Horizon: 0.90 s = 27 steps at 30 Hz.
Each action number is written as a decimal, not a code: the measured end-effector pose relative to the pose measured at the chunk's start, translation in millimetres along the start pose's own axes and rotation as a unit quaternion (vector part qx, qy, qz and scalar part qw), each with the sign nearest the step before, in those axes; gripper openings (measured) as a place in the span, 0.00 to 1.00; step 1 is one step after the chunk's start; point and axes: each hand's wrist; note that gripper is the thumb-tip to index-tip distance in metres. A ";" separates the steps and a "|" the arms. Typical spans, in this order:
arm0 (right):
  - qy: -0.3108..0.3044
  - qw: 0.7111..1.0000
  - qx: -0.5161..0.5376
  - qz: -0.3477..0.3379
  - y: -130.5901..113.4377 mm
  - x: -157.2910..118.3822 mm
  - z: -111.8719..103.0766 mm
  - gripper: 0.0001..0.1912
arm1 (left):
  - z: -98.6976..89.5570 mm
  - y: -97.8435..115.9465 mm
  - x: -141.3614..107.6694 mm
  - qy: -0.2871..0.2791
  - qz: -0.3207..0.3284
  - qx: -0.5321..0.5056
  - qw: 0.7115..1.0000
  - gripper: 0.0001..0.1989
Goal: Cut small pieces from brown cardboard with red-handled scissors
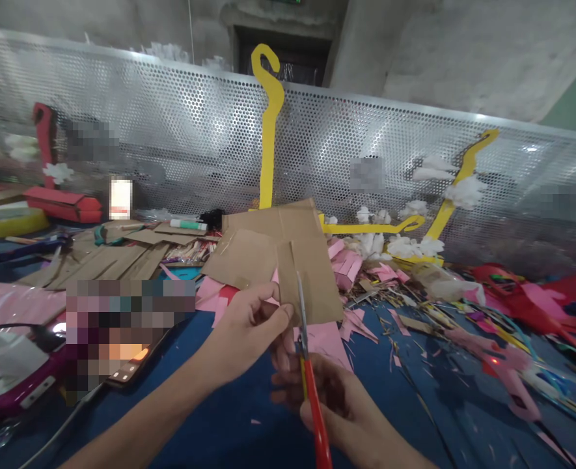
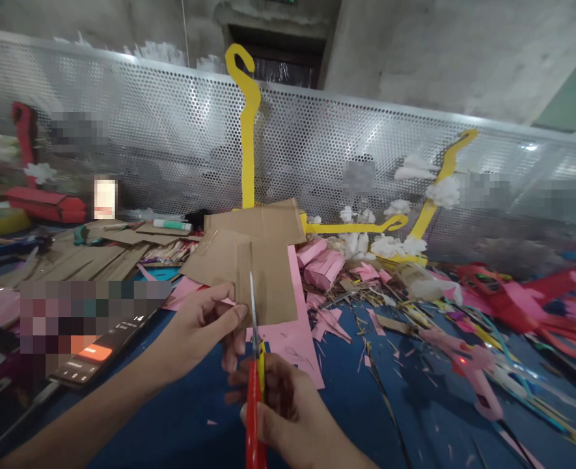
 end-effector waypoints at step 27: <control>-0.010 1.000 -0.002 0.025 14.9 7.7 -0.8 0.37 | -6.8 6.4 1.7 0.052 0.070 0.129 0.988 0.18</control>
Point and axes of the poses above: each hand's wrist, its own x-axis towards the middle knuckle, its own z-axis out of the palm, y = z × x, and after that the axes turned 12 degrees about z, right-handed
